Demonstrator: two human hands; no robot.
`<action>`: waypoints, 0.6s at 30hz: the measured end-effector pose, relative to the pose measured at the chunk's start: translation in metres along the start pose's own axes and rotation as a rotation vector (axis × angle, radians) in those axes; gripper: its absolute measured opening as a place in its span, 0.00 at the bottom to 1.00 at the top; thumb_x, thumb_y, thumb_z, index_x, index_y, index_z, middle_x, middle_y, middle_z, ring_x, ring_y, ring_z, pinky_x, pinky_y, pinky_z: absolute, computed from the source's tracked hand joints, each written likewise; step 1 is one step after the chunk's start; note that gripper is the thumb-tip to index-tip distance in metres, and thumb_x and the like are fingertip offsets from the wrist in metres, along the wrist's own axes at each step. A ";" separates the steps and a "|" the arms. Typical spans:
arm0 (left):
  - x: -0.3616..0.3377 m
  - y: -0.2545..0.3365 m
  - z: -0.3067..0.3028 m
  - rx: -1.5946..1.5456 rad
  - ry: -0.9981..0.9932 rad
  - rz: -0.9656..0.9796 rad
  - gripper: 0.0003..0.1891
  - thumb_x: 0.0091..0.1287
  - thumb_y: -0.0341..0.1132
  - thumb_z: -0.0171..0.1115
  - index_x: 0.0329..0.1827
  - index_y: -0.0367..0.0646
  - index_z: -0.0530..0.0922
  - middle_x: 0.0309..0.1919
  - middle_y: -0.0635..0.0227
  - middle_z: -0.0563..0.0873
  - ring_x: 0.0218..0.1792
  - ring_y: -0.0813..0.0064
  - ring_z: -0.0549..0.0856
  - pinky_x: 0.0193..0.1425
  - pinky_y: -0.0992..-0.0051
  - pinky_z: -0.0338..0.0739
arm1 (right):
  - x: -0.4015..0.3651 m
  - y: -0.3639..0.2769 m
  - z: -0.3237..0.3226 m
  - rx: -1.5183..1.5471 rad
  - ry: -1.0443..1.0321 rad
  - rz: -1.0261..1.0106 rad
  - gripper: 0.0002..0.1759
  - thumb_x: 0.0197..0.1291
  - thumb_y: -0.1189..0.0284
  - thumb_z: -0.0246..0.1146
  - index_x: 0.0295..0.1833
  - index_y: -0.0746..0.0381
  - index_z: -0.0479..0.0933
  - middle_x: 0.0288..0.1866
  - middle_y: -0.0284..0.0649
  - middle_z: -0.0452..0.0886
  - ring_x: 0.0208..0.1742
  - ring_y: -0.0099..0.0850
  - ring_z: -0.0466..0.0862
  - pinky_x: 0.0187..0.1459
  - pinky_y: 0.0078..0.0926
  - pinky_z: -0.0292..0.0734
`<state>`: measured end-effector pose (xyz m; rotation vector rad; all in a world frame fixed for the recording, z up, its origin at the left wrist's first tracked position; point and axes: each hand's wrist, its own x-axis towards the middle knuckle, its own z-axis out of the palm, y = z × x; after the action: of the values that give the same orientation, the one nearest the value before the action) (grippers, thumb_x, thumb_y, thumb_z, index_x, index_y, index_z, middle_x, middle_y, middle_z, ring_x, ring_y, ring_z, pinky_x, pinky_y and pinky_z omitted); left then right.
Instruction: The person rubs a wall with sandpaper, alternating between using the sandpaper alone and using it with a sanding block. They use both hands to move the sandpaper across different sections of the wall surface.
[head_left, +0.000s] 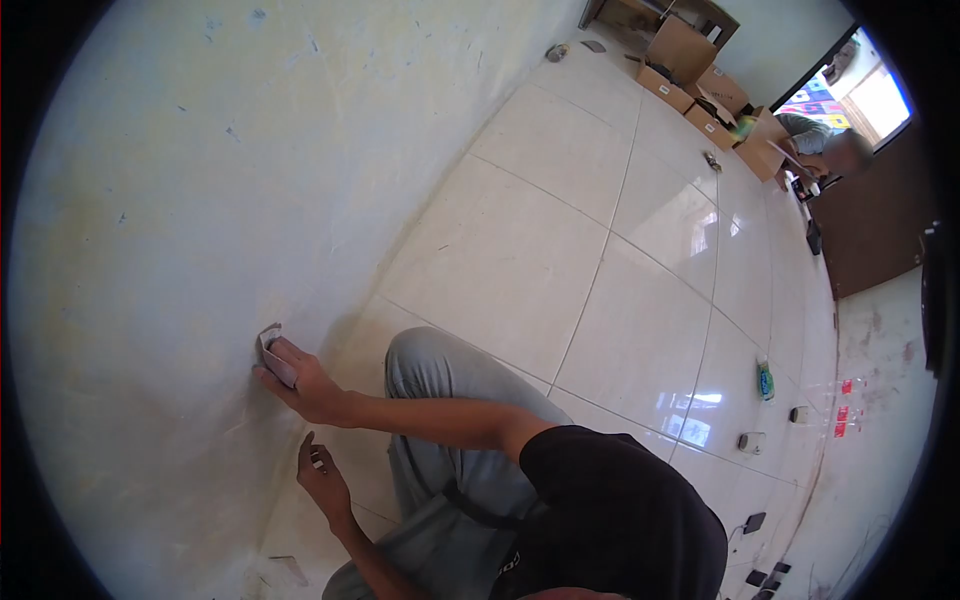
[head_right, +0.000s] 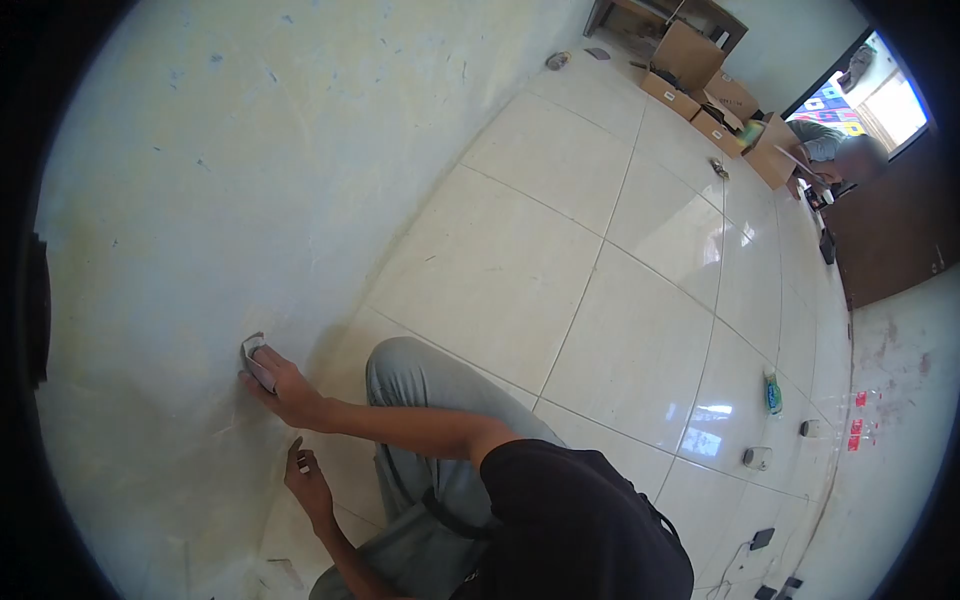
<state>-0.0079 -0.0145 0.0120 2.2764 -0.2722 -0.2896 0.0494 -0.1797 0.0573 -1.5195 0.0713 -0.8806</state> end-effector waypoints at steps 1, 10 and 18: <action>0.000 0.001 0.000 0.005 -0.005 -0.005 0.18 0.70 0.24 0.54 0.62 0.36 0.78 0.40 0.58 0.85 0.38 0.70 0.83 0.36 0.69 0.80 | -0.001 -0.001 0.000 0.059 0.000 0.052 0.11 0.66 0.77 0.64 0.41 0.66 0.66 0.36 0.48 0.69 0.32 0.49 0.68 0.35 0.39 0.68; 0.001 -0.002 0.002 -0.010 -0.025 -0.021 0.17 0.71 0.25 0.54 0.62 0.35 0.78 0.41 0.57 0.85 0.38 0.69 0.83 0.38 0.69 0.80 | -0.003 0.007 -0.002 0.017 -0.066 0.016 0.12 0.66 0.75 0.63 0.47 0.66 0.65 0.40 0.51 0.70 0.35 0.52 0.69 0.38 0.40 0.70; 0.000 -0.003 0.003 0.002 0.018 0.013 0.16 0.71 0.24 0.54 0.60 0.36 0.79 0.38 0.59 0.84 0.36 0.70 0.83 0.36 0.70 0.80 | -0.005 0.011 -0.002 -0.002 -0.062 -0.018 0.12 0.67 0.74 0.62 0.49 0.67 0.67 0.42 0.52 0.69 0.39 0.53 0.72 0.40 0.41 0.70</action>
<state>-0.0082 -0.0153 0.0078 2.2773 -0.2776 -0.2624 0.0498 -0.1803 0.0451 -1.5499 0.0132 -0.8476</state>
